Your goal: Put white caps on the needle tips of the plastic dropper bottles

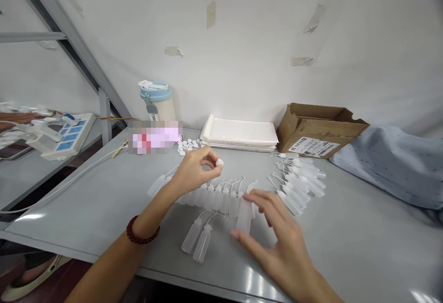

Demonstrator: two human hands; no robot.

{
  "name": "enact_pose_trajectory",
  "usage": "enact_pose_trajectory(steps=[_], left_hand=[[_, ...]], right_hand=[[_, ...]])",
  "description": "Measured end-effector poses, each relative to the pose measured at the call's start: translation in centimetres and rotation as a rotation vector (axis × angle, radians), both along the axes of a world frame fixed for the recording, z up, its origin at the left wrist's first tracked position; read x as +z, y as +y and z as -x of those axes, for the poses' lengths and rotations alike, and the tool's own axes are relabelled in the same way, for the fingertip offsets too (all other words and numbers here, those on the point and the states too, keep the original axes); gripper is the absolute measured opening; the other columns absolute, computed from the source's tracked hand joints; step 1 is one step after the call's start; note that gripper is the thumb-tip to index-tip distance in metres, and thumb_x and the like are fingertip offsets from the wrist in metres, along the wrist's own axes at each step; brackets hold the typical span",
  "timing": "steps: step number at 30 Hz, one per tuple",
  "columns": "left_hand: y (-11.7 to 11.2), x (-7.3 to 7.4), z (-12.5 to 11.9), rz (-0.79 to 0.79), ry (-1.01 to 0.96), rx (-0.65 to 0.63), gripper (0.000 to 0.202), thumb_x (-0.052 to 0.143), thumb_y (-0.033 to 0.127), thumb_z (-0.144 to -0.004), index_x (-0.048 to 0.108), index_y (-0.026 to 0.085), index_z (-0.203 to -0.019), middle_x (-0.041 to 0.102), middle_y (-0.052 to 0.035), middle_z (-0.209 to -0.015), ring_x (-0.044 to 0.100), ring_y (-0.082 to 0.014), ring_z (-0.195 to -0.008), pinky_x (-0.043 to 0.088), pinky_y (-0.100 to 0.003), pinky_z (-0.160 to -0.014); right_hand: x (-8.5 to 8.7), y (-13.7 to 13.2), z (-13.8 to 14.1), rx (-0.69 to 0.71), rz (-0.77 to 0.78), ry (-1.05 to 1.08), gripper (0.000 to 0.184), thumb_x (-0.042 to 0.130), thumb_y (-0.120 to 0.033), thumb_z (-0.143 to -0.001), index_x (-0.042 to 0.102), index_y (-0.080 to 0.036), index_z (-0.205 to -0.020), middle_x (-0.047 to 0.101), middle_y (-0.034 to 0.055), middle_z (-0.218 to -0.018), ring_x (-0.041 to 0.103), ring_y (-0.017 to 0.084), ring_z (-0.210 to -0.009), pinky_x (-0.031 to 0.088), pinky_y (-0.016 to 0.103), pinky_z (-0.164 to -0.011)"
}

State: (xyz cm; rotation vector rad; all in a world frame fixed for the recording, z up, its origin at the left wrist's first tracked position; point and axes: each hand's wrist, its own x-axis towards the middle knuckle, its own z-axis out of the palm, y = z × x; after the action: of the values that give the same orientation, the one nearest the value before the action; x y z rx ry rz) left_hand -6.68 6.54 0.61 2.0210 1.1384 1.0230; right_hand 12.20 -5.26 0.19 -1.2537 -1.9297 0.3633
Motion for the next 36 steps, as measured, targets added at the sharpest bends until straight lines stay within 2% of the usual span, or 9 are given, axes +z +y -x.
enact_pose_trajectory(steps=[3,5,8,11,14,18,24,33,36], left_hand=[[-0.9,0.6,-0.6,0.232,-0.114,-0.09,0.012,0.064,0.023,-0.074,0.055,0.015,-0.076,0.061,-0.0009,-0.076,0.061,-0.0115,-0.066,0.053,-0.024,-0.065],[-1.4,0.9,-1.0,0.36,-0.137,-0.183,0.013,0.065,0.024,-0.074,0.057,0.015,-0.078,0.062,-0.0007,-0.074,0.061,-0.0118,-0.065,0.052,-0.025,-0.065],[-2.0,0.8,-1.7,0.435,-0.14,-0.273,0.014,0.066,0.026,-0.075,0.06,0.015,-0.08,0.062,-0.0008,-0.072,0.06,-0.0122,-0.068,0.05,-0.025,-0.068],[-2.3,0.4,-2.3,0.482,-0.134,-0.293,0.015,0.065,0.029,-0.077,0.062,0.015,-0.083,0.063,-0.0014,-0.074,0.058,-0.0124,-0.068,0.049,-0.025,-0.067],[-2.3,0.1,-2.5,0.51,-0.096,-0.303,0.015,0.063,0.03,-0.077,0.063,0.016,-0.083,0.062,-0.0008,-0.073,0.056,-0.0122,-0.067,0.048,-0.025,-0.066],[-2.3,0.4,-2.5,0.521,-0.059,-0.327,0.014,0.062,0.03,-0.078,0.064,0.017,-0.085,0.062,-0.0009,-0.076,0.056,-0.0121,-0.069,0.048,-0.025,-0.068],[-2.7,0.9,-2.8,0.629,-0.118,-0.375,0.015,0.061,0.029,-0.08,0.064,0.017,-0.088,0.063,-0.0017,-0.078,0.056,-0.0122,-0.071,0.046,-0.023,-0.065],[-2.9,0.5,-3.0,0.785,-0.265,-0.435,0.013,0.061,0.028,-0.082,0.061,0.015,-0.085,0.067,-0.0014,-0.07,0.061,-0.0114,-0.065,0.05,-0.026,-0.066],[-2.8,0.4,-3.0,0.797,-0.299,-0.405,0.014,0.063,0.028,-0.081,0.061,0.014,-0.084,0.068,-0.0032,-0.07,0.062,-0.0127,-0.064,0.051,-0.027,-0.065]], right_hand=[[1.3,2.2,-1.5,0.003,0.076,0.095,0.038,0.067,-0.036,-0.077,0.055,-0.024,-0.111,0.058,0.0089,-0.106,0.057,0.021,-0.083,0.05,0.031,-0.062],[1.5,3.4,-2.2,0.051,0.175,0.187,0.038,0.068,-0.035,-0.075,0.057,-0.025,-0.111,0.057,0.0074,-0.107,0.056,0.019,-0.083,0.05,0.03,-0.063],[1.0,4.5,-3.1,0.16,0.414,0.406,0.038,0.07,-0.036,-0.073,0.061,-0.027,-0.108,0.057,0.0053,-0.11,0.057,0.018,-0.086,0.051,0.031,-0.072],[-0.1,4.9,-3.7,0.269,0.648,0.67,0.04,0.071,-0.039,-0.071,0.062,-0.027,-0.108,0.059,0.005,-0.109,0.059,0.019,-0.084,0.051,0.034,-0.076],[-1.0,4.9,-4.2,0.291,0.779,0.842,0.042,0.072,-0.04,-0.069,0.065,-0.027,-0.108,0.062,0.0053,-0.107,0.059,0.02,-0.086,0.047,0.036,-0.082],[-1.1,4.7,-4.5,0.294,0.832,0.983,0.043,0.074,-0.043,-0.064,0.069,-0.025,-0.103,0.06,0.007,-0.113,0.058,0.022,-0.089,0.045,0.038,-0.085],[-1.4,4.6,-4.8,0.384,0.931,1.133,0.05,0.071,-0.048,-0.064,0.07,-0.018,-0.103,0.064,0.0112,-0.1,0.06,0.022,-0.082,0.047,0.036,-0.08],[-1.4,4.7,-4.6,0.45,0.934,1.086,0.043,0.061,-0.049,-0.077,0.069,-0.016,-0.104,0.063,0.0109,-0.1,0.061,0.021,-0.085,0.047,0.034,-0.08],[-1.2,4.7,-4.7,0.463,0.922,1.075,0.039,0.06,-0.045,-0.08,0.068,-0.017,-0.106,0.063,0.0096,-0.099,0.062,0.02,-0.086,0.046,0.033,-0.081]])
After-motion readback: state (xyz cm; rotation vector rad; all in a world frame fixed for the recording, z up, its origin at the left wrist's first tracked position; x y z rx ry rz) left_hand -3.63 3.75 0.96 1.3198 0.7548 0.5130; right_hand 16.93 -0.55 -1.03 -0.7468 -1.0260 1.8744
